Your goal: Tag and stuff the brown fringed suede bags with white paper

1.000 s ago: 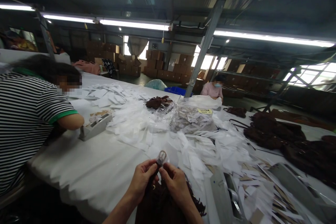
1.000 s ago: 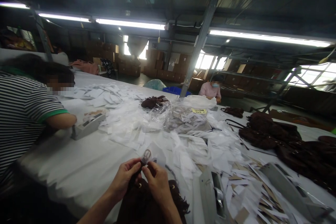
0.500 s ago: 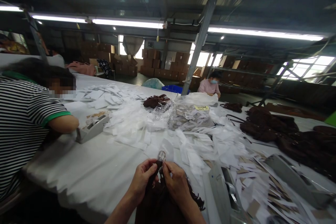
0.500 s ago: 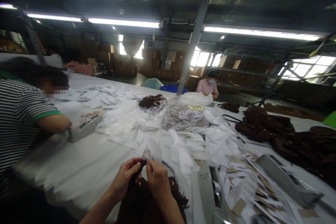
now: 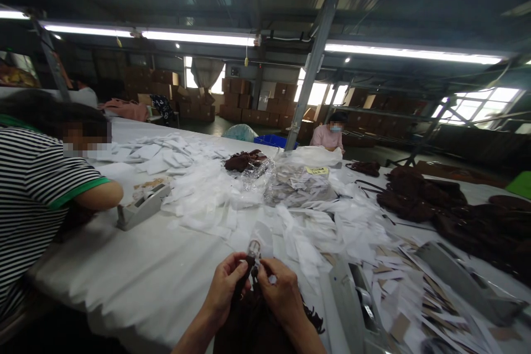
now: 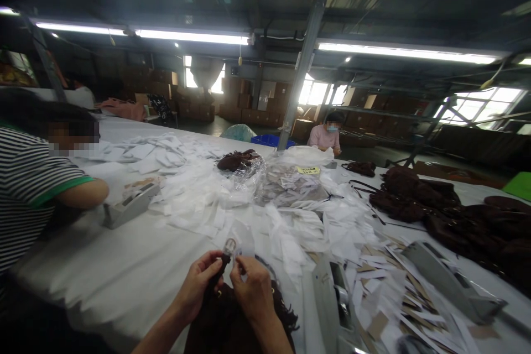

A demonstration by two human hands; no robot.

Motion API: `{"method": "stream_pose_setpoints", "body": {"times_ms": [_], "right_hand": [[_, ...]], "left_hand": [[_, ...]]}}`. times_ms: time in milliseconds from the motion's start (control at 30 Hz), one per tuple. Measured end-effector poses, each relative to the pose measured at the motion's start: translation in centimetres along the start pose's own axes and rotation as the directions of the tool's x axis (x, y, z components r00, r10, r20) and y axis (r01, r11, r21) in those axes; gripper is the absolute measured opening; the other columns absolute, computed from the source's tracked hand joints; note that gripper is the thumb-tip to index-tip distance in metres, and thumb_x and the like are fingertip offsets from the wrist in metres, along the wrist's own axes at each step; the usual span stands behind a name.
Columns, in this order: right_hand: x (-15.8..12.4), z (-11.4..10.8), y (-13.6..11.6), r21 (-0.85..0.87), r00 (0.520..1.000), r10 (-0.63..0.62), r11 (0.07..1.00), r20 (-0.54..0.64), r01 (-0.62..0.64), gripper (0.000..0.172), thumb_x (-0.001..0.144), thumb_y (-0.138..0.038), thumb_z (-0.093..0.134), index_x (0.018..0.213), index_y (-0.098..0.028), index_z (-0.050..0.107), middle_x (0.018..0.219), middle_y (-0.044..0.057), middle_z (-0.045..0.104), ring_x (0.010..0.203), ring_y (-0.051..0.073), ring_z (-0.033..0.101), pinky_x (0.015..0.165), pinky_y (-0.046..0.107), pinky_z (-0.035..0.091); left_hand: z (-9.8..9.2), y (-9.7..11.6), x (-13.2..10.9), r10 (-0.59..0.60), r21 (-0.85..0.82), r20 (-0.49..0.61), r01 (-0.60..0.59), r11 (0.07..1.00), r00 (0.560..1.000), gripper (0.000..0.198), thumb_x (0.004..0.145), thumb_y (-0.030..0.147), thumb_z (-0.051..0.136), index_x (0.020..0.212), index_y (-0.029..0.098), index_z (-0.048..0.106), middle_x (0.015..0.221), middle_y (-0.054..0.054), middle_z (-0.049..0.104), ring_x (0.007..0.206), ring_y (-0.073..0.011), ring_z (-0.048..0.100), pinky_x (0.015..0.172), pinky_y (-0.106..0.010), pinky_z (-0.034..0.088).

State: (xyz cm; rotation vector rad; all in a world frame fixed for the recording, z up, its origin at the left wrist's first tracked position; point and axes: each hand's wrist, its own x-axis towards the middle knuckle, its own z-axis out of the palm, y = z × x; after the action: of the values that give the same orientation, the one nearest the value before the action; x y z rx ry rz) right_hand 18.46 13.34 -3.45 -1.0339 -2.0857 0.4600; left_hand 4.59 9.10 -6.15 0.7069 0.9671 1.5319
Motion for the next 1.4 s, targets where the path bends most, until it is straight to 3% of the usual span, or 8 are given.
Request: {"method": "stream_pose_setpoints", "body": {"times_ms": [200,367,733,933,1033,1167,1300,1400], "right_hand": [[-0.5,0.1,0.2,0.132,0.983,0.180,0.976,-0.029,-0.175,0.025,0.081,-0.035,0.057,0.094,-0.016,0.067,0.078,0.006,0.067,0.070,0.019,0.061,0.061,0.025,0.045],[0.2,-0.2,0.8,0.446,0.931,0.353,0.822,0.090,-0.355,0.041,0.084,-0.053,0.053,0.078,-0.014,0.067,0.067,0.003,0.064,0.061,0.016,0.057,0.056,0.024,0.043],[-0.8,0.1,1.3,0.521,0.924,0.352,0.766,0.152,-0.378,0.048,0.077,-0.060,0.060,0.066,-0.013,0.068,0.060,0.002,0.060,0.057,0.016,0.052,0.050,0.024,0.038],[1.0,-1.1,0.3,0.670,0.938,0.295,0.661,0.182,-0.338,0.038,0.080,-0.049,0.064,0.096,-0.016,0.069,0.081,0.005,0.068,0.075,0.021,0.061,0.065,0.029,0.048],[1.9,-1.9,0.1,0.697,0.957,0.230,0.657,0.179,-0.288,0.033,0.082,-0.046,0.063,0.099,-0.017,0.068,0.082,0.005,0.067,0.078,0.020,0.061,0.070,0.030,0.049],[1.7,-1.5,0.7,0.674,0.958,0.112,0.690,0.262,-0.265,0.027,0.083,-0.044,0.062,0.090,-0.018,0.069,0.079,0.003,0.065,0.076,0.018,0.059,0.072,0.029,0.047],[1.0,-1.2,0.9,0.716,0.944,0.112,0.625,0.311,-0.310,0.030,0.080,-0.044,0.066,0.096,-0.020,0.070,0.085,0.003,0.066,0.080,0.018,0.058,0.075,0.029,0.046],[0.3,-1.3,0.6,0.773,0.923,0.188,0.504,0.336,-0.384,0.036,0.079,-0.044,0.068,0.105,-0.020,0.068,0.089,0.004,0.066,0.077,0.016,0.057,0.071,0.027,0.045]], "left_hand": [[0.1,-0.5,0.0,0.022,0.142,0.012,-0.024,0.990,1.000,0.037,0.078,0.042,0.065,0.104,0.016,0.056,0.075,0.002,0.058,0.052,-0.0083,0.054,0.045,-0.020,0.043],[0.5,-0.3,-0.4,0.040,0.253,0.064,-0.055,0.966,0.997,0.034,0.080,0.042,0.063,0.101,0.017,0.056,0.076,0.003,0.055,0.051,-0.0084,0.055,0.044,-0.019,0.041],[0.2,0.2,-0.3,0.029,0.104,0.173,-0.048,0.993,0.984,0.056,0.074,0.030,0.072,0.121,0.022,0.042,0.078,0.006,0.051,0.055,-0.0107,0.061,0.050,-0.022,0.047],[1.6,3.4,1.9,0.060,0.252,0.273,-0.131,0.959,0.960,0.060,0.068,0.032,0.077,0.118,0.024,0.045,0.079,0.004,0.058,0.059,-0.0120,0.062,0.053,-0.022,0.048],[1.7,4.1,2.5,-0.133,0.125,0.398,0.090,0.988,0.907,0.050,0.078,0.058,0.061,0.105,0.016,0.053,0.076,-0.002,0.062,0.060,-0.0135,0.062,0.053,-0.022,0.048],[0.5,2.4,2.0,-0.405,0.254,0.530,0.316,0.914,0.745,0.077,0.079,0.077,0.031,0.079,0.007,0.063,0.049,-0.005,0.057,0.036,-0.0082,0.045,0.035,-0.019,0.031],[0.0,1.2,1.5,-0.296,0.138,0.395,0.263,0.955,0.870,0.053,0.077,0.067,0.054,0.077,0.014,0.058,0.041,0.008,0.041,0.031,-0.0035,0.027,0.033,-0.017,0.017],[0.7,1.6,1.4,-0.102,0.154,0.237,0.066,0.986,0.966,0.037,0.077,0.051,0.066,0.076,0.016,0.054,0.046,0.011,0.036,0.036,-0.0026,0.026,0.036,-0.016,0.019]]}}
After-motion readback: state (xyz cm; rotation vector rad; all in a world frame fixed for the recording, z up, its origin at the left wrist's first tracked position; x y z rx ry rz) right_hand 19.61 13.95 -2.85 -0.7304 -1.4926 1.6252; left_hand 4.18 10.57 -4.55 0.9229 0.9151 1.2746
